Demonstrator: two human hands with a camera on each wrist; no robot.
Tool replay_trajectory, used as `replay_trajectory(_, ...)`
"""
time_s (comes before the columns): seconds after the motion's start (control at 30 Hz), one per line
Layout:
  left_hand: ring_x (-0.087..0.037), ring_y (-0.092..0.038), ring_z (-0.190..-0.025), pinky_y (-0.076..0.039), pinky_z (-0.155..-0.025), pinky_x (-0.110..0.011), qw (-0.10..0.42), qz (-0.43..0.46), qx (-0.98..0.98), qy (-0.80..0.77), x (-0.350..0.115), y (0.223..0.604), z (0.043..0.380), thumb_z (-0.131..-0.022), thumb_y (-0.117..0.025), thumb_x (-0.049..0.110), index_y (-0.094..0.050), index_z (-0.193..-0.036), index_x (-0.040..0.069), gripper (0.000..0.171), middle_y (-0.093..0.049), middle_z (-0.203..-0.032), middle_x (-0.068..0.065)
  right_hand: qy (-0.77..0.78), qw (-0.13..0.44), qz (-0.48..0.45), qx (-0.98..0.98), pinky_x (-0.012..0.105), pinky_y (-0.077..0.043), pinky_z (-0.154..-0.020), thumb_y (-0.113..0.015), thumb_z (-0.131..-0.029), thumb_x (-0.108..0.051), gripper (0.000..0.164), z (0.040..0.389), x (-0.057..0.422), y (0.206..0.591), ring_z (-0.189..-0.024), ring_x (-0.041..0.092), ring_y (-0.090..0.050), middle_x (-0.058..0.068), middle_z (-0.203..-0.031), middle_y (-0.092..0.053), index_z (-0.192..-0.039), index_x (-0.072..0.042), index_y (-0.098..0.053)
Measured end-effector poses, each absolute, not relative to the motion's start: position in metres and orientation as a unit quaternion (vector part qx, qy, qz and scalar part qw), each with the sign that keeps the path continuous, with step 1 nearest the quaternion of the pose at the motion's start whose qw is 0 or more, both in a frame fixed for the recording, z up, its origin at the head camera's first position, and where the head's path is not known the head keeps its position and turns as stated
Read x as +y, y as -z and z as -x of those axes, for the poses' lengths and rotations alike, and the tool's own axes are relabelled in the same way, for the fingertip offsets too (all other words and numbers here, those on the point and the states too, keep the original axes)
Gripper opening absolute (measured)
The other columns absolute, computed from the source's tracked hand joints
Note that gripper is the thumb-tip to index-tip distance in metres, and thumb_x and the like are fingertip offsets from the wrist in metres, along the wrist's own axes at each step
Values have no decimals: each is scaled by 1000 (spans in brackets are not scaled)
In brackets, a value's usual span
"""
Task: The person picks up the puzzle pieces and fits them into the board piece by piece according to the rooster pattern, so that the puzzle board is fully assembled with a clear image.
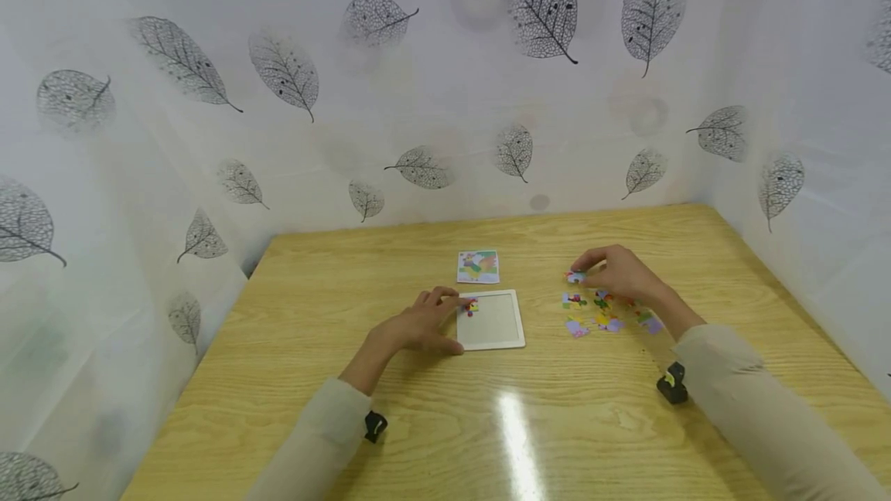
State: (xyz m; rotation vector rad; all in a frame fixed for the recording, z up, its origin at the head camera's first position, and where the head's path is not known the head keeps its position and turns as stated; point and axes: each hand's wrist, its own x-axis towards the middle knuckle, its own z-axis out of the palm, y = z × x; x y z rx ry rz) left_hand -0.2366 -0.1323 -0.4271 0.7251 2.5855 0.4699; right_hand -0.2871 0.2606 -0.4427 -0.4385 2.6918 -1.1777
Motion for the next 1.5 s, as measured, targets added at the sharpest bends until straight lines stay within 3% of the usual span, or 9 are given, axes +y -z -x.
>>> replay_trajectory(0.23, -37, -29, -148, -37, -116, -59, 207, -251, 931, -163, -130, 426, 236, -92, -80, 37, -39, -160, 21, 81, -30, -163, -9, 446, 118, 177, 869, 34, -56, -71, -75, -95, -9, 24, 285, 243, 441, -89, 21, -67, 19, -124, -67, -118, -3, -73)
replay_trajectory(0.47, -37, -30, -147, -38, -115, -59, 205, -253, 932, -160, -131, 425, 236, -92, -80, 37, -39, -160, 20, 81, -30, -163, -9, 468, 141, 201, 849, 28, -47, -57, -74, -93, -5, 20, 283, 219, 444, -70, 17, -56, 20, -126, -68, -113, -3, -75)
replay_trajectory(0.67, -37, -30, -147, -38, -115, -59, 204, -256, 931, -164, -130, 426, 237, -92, -81, 36, -40, -160, 19, 81, -30, -162, -10, 467, 141, 231, 842, 30, -52, -71, -75, -93, -4, 17, 285, 197, 447, -98, 26, -65, 16, -122, -70, -110, -4, -76)
replay_trajectory(0.8, -37, -31, -146, -39, -114, -60, 201, -251, 932, -166, -129, 424, 237, -91, -82, 36, -41, -159, 19, 81, -31, -161, -9, 460, 145, 243, 841, 32, -52, -72, -75, -91, -3, 17, 284, 181, 446, -98, 27, -65, 13, -118, -71, -108, -4, -76)
replay_trajectory(1.0, -37, -30, -147, -39, -114, -61, 206, -253, 931, -167, -129, 426, 237, -91, -81, 37, -39, -160, 18, 83, -31, -162, -10, 441, 147, 262, 846, 39, -57, -89, -76, -88, 0, 18, 286, 159, 449, -107, 25, -68, 7, -111, -74, -105, -6, -77)
replay_trajectory(1.17, -37, -28, -148, -37, -115, -61, 205, -251, 932, -162, -130, 429, 239, -92, -79, 38, -37, -161, 20, 82, -29, -163, -10, 420, 136, 277, 854, 48, -55, -97, -77, -88, -2, 18, 289, 146, 450, -110, 26, -67, 5, -110, -75, -105, -6, -78)
replay_trajectory(1.5, -38, -29, -147, -38, -114, -61, 206, -250, 931, -168, -131, 427, 238, -92, -80, 38, -39, -160, 19, 82, -30, -163, -10, 411, 140, 268, 860, 54, -49, -106, -77, -87, -1, 19, 290, 129, 451, -117, 29, -65, 2, -109, -76, -105, -7, -78)
